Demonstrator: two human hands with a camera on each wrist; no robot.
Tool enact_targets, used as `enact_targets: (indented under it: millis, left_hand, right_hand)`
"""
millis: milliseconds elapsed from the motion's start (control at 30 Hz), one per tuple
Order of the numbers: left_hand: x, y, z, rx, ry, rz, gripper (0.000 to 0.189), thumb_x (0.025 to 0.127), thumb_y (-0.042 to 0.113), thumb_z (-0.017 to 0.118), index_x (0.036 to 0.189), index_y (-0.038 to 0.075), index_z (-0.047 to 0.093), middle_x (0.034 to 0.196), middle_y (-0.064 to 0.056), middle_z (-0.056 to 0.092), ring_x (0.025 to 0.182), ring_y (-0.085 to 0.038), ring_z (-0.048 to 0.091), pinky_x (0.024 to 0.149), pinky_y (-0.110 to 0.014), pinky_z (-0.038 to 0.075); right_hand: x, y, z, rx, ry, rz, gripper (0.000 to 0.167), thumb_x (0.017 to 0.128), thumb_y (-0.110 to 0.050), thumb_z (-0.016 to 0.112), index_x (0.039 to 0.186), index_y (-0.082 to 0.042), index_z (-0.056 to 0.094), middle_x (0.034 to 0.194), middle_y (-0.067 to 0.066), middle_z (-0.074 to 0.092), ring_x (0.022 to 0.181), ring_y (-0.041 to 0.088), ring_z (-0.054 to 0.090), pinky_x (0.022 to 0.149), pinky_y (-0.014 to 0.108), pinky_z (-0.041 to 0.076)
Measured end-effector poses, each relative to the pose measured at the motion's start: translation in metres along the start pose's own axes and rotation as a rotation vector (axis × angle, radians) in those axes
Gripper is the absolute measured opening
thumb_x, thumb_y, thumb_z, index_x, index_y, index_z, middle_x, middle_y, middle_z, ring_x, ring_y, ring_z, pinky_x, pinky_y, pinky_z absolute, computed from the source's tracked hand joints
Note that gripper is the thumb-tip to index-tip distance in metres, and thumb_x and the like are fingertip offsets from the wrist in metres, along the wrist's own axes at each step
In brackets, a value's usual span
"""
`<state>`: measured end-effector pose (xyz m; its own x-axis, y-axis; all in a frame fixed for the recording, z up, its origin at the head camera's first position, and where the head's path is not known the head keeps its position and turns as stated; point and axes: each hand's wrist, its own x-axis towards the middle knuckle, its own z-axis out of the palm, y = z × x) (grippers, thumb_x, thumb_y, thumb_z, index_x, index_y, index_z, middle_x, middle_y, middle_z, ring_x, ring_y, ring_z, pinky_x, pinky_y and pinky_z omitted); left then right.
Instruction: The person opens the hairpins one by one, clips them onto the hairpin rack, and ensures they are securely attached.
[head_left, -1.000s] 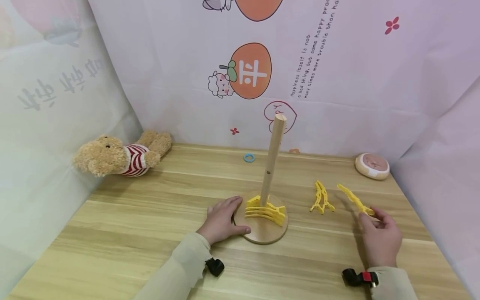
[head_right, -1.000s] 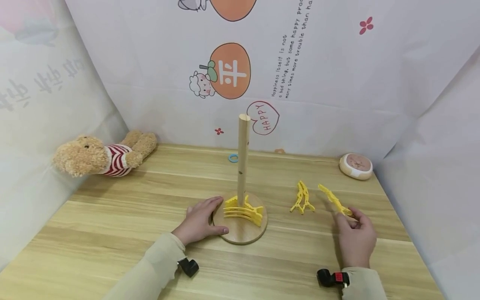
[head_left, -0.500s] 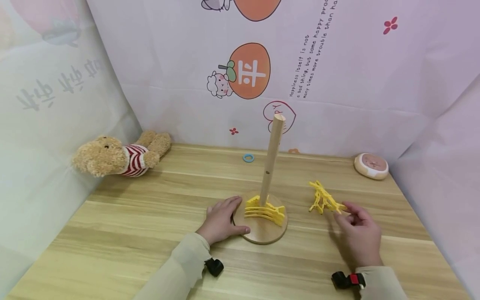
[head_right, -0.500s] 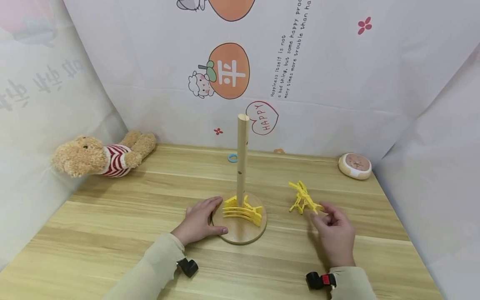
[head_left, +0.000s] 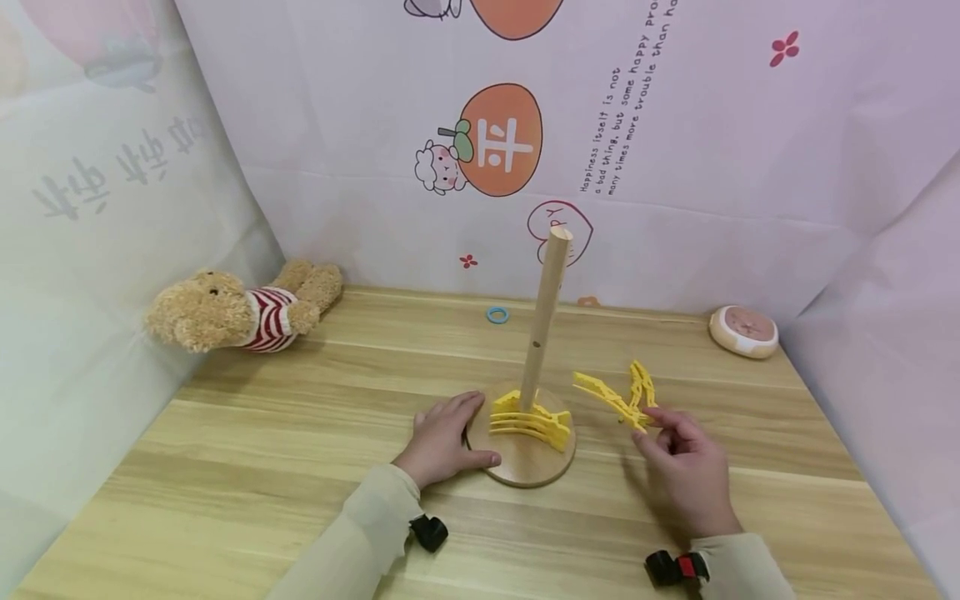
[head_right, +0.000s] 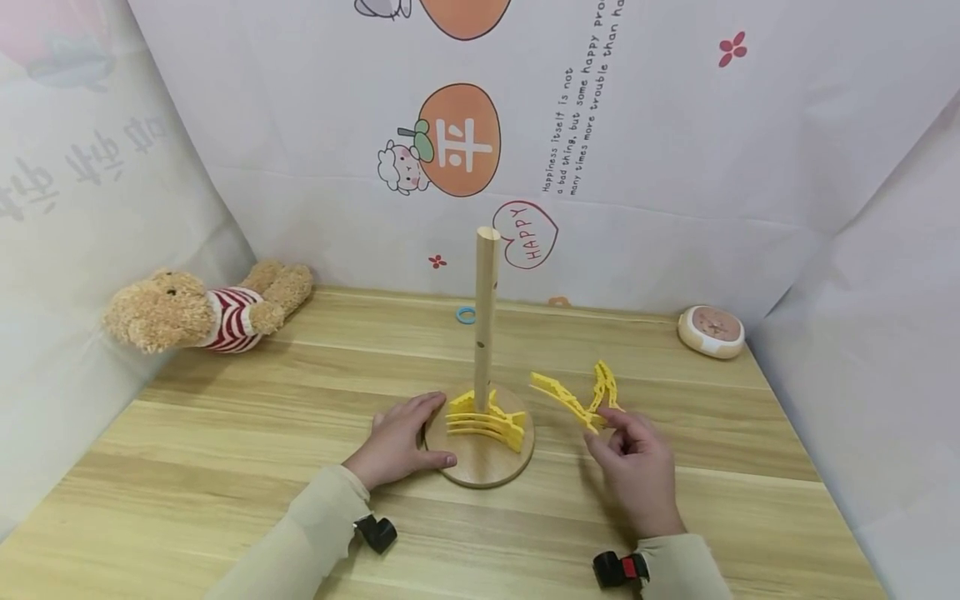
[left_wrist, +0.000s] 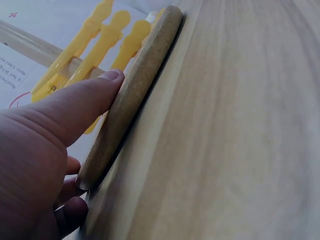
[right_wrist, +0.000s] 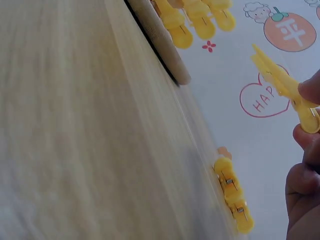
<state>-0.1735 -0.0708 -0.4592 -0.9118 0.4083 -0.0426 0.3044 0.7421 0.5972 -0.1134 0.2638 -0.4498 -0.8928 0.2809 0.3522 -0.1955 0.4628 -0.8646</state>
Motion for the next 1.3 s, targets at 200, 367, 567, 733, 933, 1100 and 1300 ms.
enact_targets:
  millis: [200, 367, 567, 733, 933, 1100, 1300]
  left_hand:
    - [0.000, 0.001, -0.002, -0.013, 0.001, 0.000, 0.099, 0.078, 0.058, 0.080, 0.156, 0.014, 0.038, 0.160, -0.002, 0.036, 0.142, -0.035, 0.034, 0.104, -0.062, 0.024]
    - [-0.001, 0.002, -0.002, -0.008, 0.002, 0.005, 0.098, 0.078, 0.057, 0.080, 0.155, 0.014, 0.039, 0.160, -0.003, 0.036, 0.142, -0.036, 0.035, 0.102, -0.060, 0.025]
    - [-0.001, 0.003, -0.003, -0.008, 0.008, 0.008, 0.098, 0.078, 0.057, 0.080, 0.155, 0.013, 0.039, 0.159, -0.004, 0.037, 0.142, -0.036, 0.035, 0.102, -0.061, 0.025]
    - [-0.001, 0.003, -0.002, -0.004, 0.014, 0.006, 0.098, 0.077, 0.058, 0.081, 0.155, 0.013, 0.040, 0.159, -0.003, 0.038, 0.141, -0.035, 0.036, 0.101, -0.059, 0.027]
    - [-0.001, 0.003, -0.001, 0.005, 0.019, 0.005, 0.098, 0.077, 0.058, 0.081, 0.154, 0.013, 0.041, 0.159, -0.003, 0.038, 0.141, -0.035, 0.036, 0.102, -0.060, 0.026]
    - [-0.001, 0.002, -0.002, 0.004, 0.017, 0.002, 0.098, 0.077, 0.058, 0.081, 0.155, 0.014, 0.040, 0.159, -0.003, 0.037, 0.142, -0.035, 0.036, 0.103, -0.061, 0.025]
    - [0.000, 0.001, 0.000, 0.021, 0.014, -0.002, 0.098, 0.077, 0.059, 0.080, 0.155, 0.015, 0.040, 0.159, -0.001, 0.037, 0.142, -0.034, 0.036, 0.103, -0.060, 0.025]
  right_hand:
    - [-0.002, -0.003, 0.006, 0.029, -0.017, -0.057, 0.029, 0.079, 0.006, 0.081, 0.106, -0.004, 0.076, 0.071, 0.000, 0.053, 0.060, 0.008, 0.047, 0.049, 0.020, 0.038]
    - [-0.004, -0.008, 0.010, 0.006, -0.040, -0.101, 0.030, 0.077, 0.007, 0.082, 0.103, -0.006, 0.076, 0.069, 0.000, 0.052, 0.058, 0.008, 0.046, 0.049, 0.021, 0.038]
    - [-0.006, -0.016, 0.015, -0.002, -0.073, -0.120, 0.029, 0.077, 0.007, 0.082, 0.102, -0.007, 0.075, 0.068, 0.000, 0.050, 0.058, 0.009, 0.045, 0.048, 0.023, 0.037]
    - [-0.010, -0.021, 0.020, 0.048, -0.115, -0.159, 0.030, 0.077, 0.009, 0.081, 0.103, -0.004, 0.075, 0.069, 0.003, 0.049, 0.057, 0.009, 0.044, 0.047, 0.025, 0.036]
    - [-0.013, -0.020, 0.026, 0.065, -0.135, -0.199, 0.032, 0.076, 0.010, 0.081, 0.104, -0.005, 0.075, 0.071, 0.007, 0.049, 0.058, 0.008, 0.044, 0.049, 0.025, 0.036]
    - [-0.011, -0.017, 0.026, 0.042, -0.142, -0.066, 0.033, 0.080, -0.003, 0.084, 0.112, -0.005, 0.074, 0.075, 0.004, 0.057, 0.064, 0.010, 0.050, 0.053, 0.022, 0.041]
    - [-0.010, -0.016, 0.026, 0.148, -0.192, 0.130, 0.040, 0.083, -0.011, 0.083, 0.119, 0.002, 0.070, 0.087, 0.001, 0.066, 0.073, 0.010, 0.056, 0.060, 0.021, 0.046]
